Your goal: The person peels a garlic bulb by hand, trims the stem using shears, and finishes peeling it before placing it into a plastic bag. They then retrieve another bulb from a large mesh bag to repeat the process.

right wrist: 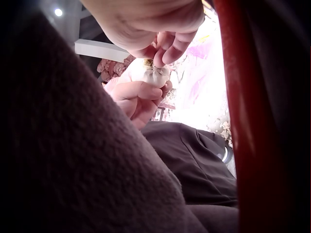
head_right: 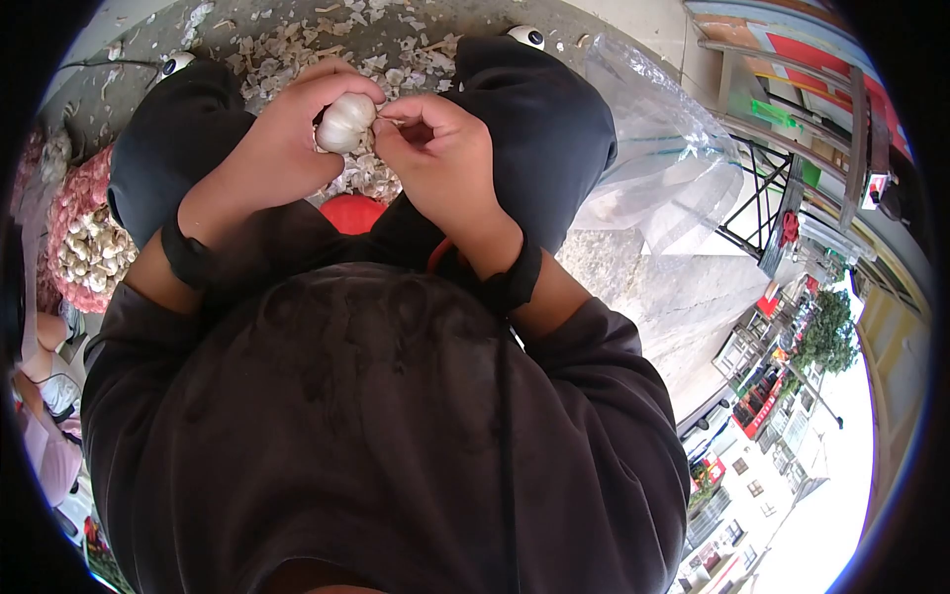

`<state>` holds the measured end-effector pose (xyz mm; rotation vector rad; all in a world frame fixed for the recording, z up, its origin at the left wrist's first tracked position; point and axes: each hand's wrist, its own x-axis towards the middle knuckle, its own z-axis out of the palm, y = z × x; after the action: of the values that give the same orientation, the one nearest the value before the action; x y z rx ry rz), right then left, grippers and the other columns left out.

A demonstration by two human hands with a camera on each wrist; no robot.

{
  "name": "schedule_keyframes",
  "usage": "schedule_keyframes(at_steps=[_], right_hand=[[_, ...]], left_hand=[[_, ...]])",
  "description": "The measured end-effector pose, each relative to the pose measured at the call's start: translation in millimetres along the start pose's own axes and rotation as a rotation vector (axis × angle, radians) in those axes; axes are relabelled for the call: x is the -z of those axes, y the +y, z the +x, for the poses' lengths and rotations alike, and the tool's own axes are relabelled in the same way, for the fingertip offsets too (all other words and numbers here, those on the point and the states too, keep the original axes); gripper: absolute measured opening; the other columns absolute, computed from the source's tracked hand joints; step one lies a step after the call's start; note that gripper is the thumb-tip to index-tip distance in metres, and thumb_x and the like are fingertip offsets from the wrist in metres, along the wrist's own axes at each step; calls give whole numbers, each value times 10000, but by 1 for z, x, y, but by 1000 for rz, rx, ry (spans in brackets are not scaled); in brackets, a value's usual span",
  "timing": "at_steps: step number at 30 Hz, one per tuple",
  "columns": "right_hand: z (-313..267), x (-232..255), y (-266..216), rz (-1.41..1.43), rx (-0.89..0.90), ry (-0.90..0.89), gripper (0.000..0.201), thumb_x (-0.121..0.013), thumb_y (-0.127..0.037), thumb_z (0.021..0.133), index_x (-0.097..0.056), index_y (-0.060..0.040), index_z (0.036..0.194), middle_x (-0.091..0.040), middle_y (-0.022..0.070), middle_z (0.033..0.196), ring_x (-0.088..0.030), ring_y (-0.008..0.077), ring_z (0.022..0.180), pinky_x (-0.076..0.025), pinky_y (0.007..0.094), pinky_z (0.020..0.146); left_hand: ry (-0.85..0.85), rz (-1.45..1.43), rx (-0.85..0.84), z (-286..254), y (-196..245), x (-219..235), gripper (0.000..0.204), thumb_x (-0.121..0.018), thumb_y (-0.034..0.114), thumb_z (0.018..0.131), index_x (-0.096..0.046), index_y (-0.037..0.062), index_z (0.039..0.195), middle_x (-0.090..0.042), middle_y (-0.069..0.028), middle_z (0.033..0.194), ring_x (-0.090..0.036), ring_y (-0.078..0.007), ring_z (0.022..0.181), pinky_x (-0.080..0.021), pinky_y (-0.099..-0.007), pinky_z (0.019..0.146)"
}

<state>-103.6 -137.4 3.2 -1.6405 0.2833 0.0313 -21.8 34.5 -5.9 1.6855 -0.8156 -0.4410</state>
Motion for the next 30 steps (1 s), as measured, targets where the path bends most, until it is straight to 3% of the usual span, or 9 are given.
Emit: schedule_keyframes(at_steps=[4,10,14,20,23,26,29,30], right_hand=[[0,1,-4,14,4,29,58,-664,-1,854,-655,4,912,-635,-10,766,-558,15,655,-442,178,567],[1,4,0,-3,-43,76,131,-640,-8,872,-627,8,1001,-614,-15,753,-521,2,634,-420,174,555],[2,1,-5,11,7,88,213,-634,-7,871,-617,8,1083,-638,24,838,-569,40,688,-468,188,612],[10,1,-7,-351,493,-14,383,-708,-54,806,-624,-18,1179,-671,109,967,-676,210,772,-552,271,745],[6,0,-8,-438,450,-17,394,-714,21,785,-646,-25,1171,-675,119,1062,-666,137,799,-557,262,742],[5,0,-7,-591,510,39,330,-735,5,754,-687,-11,1080,-695,139,1030,-689,153,768,-567,274,705],[7,2,-5,-689,616,105,293,-734,-59,734,-700,-25,1023,-707,141,955,-704,264,788,-579,326,669],[7,3,-5,-680,614,108,279,-731,-55,732,-703,-27,1008,-707,138,948,-703,265,782,-580,327,666]], left_hand=[[-28,-138,99,1,3,-1,531,-518,-163,590,-600,23,1080,-567,-75,990,-582,-213,947,-463,-299,825],[-115,-472,382,3,6,10,616,-502,-181,623,-553,35,1197,-602,-19,1036,-578,-90,938,-470,-229,789],[-41,-554,382,3,7,9,652,-500,-179,643,-514,36,1259,-599,-8,1058,-584,-77,945,-471,-216,787],[18,-471,258,1,-1,4,621,-520,-167,651,-537,18,1243,-608,-33,1078,-601,-112,974,-486,-244,831],[1,-276,218,1,0,5,588,-534,-155,658,-559,9,1222,-617,-61,1103,-602,-128,1003,-490,-262,856],[4,-131,187,0,0,3,570,-552,-138,662,-571,11,1213,-622,-79,1115,-602,-134,1010,-493,-272,857],[38,-76,154,-1,-3,-1,571,-588,-104,664,-574,30,1219,-621,-75,1094,-606,-144,976,-496,-274,813],[44,-46,143,-1,-1,-1,572,-602,-91,663,-576,37,1220,-619,-73,1084,-607,-149,962,-496,-274,795]])
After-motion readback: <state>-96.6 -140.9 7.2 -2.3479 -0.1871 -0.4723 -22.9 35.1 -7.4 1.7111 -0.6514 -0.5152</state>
